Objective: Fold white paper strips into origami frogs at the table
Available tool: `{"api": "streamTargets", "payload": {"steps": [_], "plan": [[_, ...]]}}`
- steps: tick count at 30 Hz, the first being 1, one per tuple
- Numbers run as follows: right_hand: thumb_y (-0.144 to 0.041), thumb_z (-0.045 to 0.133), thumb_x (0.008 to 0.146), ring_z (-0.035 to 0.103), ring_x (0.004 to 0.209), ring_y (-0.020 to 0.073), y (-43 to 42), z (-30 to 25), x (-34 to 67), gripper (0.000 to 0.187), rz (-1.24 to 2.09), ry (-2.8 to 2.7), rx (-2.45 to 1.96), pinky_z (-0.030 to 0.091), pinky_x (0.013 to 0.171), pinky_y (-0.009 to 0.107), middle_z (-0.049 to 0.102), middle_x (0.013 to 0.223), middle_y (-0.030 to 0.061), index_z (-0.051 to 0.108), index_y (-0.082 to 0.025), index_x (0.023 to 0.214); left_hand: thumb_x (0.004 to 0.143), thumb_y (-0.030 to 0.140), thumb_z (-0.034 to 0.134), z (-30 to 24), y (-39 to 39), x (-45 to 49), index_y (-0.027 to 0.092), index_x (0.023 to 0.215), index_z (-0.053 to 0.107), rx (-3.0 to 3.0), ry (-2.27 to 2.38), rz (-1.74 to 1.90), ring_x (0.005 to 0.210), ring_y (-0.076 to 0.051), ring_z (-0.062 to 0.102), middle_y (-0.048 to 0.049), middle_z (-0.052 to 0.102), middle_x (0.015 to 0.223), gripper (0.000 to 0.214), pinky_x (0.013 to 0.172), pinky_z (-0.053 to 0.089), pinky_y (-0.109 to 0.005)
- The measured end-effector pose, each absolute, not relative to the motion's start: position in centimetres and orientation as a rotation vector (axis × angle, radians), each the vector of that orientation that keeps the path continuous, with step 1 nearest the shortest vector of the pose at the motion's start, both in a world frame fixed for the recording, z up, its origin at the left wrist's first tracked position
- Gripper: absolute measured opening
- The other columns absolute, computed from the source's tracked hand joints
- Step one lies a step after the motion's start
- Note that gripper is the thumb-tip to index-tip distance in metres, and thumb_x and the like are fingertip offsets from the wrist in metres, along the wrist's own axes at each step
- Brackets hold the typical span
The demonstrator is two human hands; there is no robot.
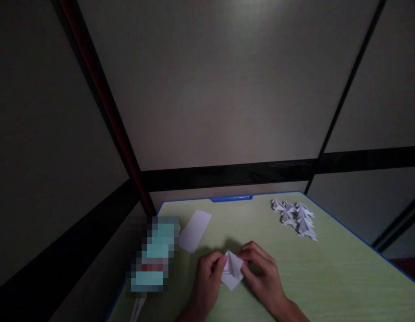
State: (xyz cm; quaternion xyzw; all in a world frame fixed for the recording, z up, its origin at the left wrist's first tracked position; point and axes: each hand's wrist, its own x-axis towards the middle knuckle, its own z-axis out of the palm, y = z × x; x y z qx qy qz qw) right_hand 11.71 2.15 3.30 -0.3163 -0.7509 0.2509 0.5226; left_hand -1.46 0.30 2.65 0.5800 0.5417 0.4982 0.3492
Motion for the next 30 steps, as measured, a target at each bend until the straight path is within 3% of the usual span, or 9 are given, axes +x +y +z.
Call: {"api": "streamTargets", "payload": {"steps": [8,14,17,19,25,30], "plan": [[-0.015,0.049,0.07,0.049,0.065,0.0162,2.1,3.4,12.0,0.012,0.623,-1.943,-0.717,0.039,0.055,0.026,0.051,0.07,0.0057,0.059,-0.017,0.076,0.068,0.043,0.042,2.5,0.2,-1.2,0.016,0.05,0.044,1.347,1.322,1.229,0.032,-0.006,0.035,0.0063,0.034,0.042,0.033,0.028,0.026,-0.015],[-0.022,0.053,0.068,0.048,0.068,0.015,2.1,4.5,11.7,0.008,0.884,-1.89,-0.712,0.039,0.054,0.024,0.051,0.082,0.0067,0.058,-0.017,0.069,0.067,0.043,0.043,2.1,0.6,-1.3,0.015,0.051,0.045,1.29,1.316,1.264,0.031,-0.005,0.034,0.0063,0.036,0.042,0.033,0.026,0.026,-0.014],[-0.023,0.05,0.07,0.048,0.065,0.0134,2.8,4.4,11.6,0.019,1.087,-1.732,-0.718,0.038,0.055,0.023,0.052,0.075,0.0052,0.055,-0.015,0.054,0.068,0.041,0.042,1.7,0.6,-1.3,0.015,0.05,0.044,1.306,1.297,1.263,0.031,-0.005,0.034,0.0067,0.034,0.04,0.032,0.025,0.025,-0.013],[-0.024,0.056,0.065,0.047,0.06,0.0118,3.3,3.9,11.5,0.019,1.223,-1.616,-0.693,0.037,0.052,0.022,0.051,0.067,0.0029,0.051,-0.014,0.05,0.068,0.039,0.042,1.4,0.6,-1.3,0.015,0.049,0.043,1.313,1.297,1.243,0.03,-0.005,0.034,0.0071,0.033,0.039,0.031,0.025,0.024,-0.013],[-0.028,0.064,0.057,0.037,0.044,0.0051,3.7,2.9,11.2,0.025,1.602,-1.437,-0.652,0.029,0.041,0.016,0.042,0.051,-0.0058,0.044,-0.014,0.062,0.067,0.037,0.043,1.8,0.5,-1.0,0.016,0.047,0.04,1.316,1.269,1.182,0.027,-0.004,0.032,0.0078,0.031,0.037,0.029,0.023,0.023,-0.012],[-0.039,0.058,0.06,0.031,0.037,0.0029,3.4,2.8,11.1,0.032,1.663,-1.522,-0.695,0.022,0.034,0.014,0.036,0.044,-0.008,0.038,-0.015,0.055,0.065,0.039,0.044,2.0,0.4,-0.9,0.016,0.047,0.038,1.313,1.206,1.121,0.026,-0.004,0.032,0.0079,0.032,0.036,0.029,0.023,0.025,-0.013]]}}
